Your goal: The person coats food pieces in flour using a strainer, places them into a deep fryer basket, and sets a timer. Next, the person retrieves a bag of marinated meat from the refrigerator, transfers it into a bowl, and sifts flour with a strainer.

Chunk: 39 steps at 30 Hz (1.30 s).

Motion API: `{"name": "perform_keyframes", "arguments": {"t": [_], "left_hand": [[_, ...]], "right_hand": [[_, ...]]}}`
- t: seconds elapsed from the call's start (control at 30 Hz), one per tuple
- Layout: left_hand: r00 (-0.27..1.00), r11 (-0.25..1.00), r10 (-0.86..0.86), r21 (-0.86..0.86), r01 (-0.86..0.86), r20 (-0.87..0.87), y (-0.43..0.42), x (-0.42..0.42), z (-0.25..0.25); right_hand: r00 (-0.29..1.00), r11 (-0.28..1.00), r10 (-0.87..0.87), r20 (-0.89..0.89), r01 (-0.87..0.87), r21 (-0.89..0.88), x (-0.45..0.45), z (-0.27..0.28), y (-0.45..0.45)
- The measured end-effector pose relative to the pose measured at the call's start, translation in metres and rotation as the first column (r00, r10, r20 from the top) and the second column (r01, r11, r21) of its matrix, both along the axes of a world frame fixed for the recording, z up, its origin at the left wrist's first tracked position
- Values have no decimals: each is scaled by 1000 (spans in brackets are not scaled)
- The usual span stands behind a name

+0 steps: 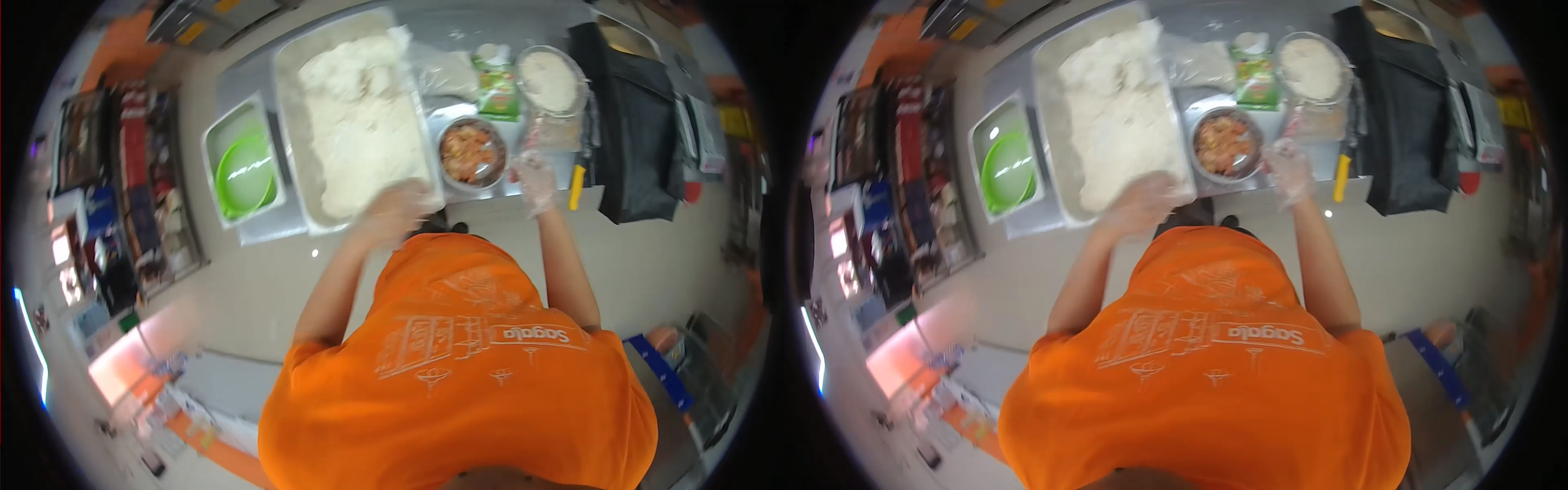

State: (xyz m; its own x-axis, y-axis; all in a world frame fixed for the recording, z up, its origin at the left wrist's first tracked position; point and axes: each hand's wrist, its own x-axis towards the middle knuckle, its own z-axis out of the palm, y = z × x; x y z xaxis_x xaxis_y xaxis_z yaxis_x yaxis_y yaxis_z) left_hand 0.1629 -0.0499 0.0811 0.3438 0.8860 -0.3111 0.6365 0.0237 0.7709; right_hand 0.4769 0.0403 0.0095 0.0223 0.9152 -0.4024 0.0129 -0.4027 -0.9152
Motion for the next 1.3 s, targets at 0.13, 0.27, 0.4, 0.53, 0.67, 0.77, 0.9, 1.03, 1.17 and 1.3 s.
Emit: {"name": "perform_keyframes", "arguments": {"t": [0.13,0.27,0.4,0.53,0.67,0.77,0.9,1.03,1.17,1.3], "left_hand": [[857,948,314,81,-308,-409,15,-102,-33],[910,922,386,83,-378,-149,77,-65,-19],[988,982,144,117,-149,54,132,48,22],[974,965,-150,-239,107,-170,191,190,10],[928,953,-302,-104,286,-217,210,249,-110],[924,973,-214,16,230,-318,209,273,-132],[968,985,-27,161,69,-250,194,286,-147],[968,989,23,147,15,-249,172,308,-118],[992,944,126,311,-110,-31,142,323,-111],[993,991,83,97,-91,80,143,312,-110]], "right_hand": [[885,980,-195,422,162,113,69,-79,4],[377,945,-305,875,234,228,144,-48,0],[582,971,-110,805,235,-37,125,21,60],[808,949,-254,532,316,-26,151,-27,98],[965,959,-255,59,260,-111,159,-57,99],[991,972,-31,129,60,-226,144,-41,92],[999,952,12,30,-2,-306,132,-77,106],[756,922,-310,-577,91,-376,111,-43,118],[832,889,-302,-465,70,-452,101,-49,131],[766,960,86,638,-234,152,119,-87,135]]}}
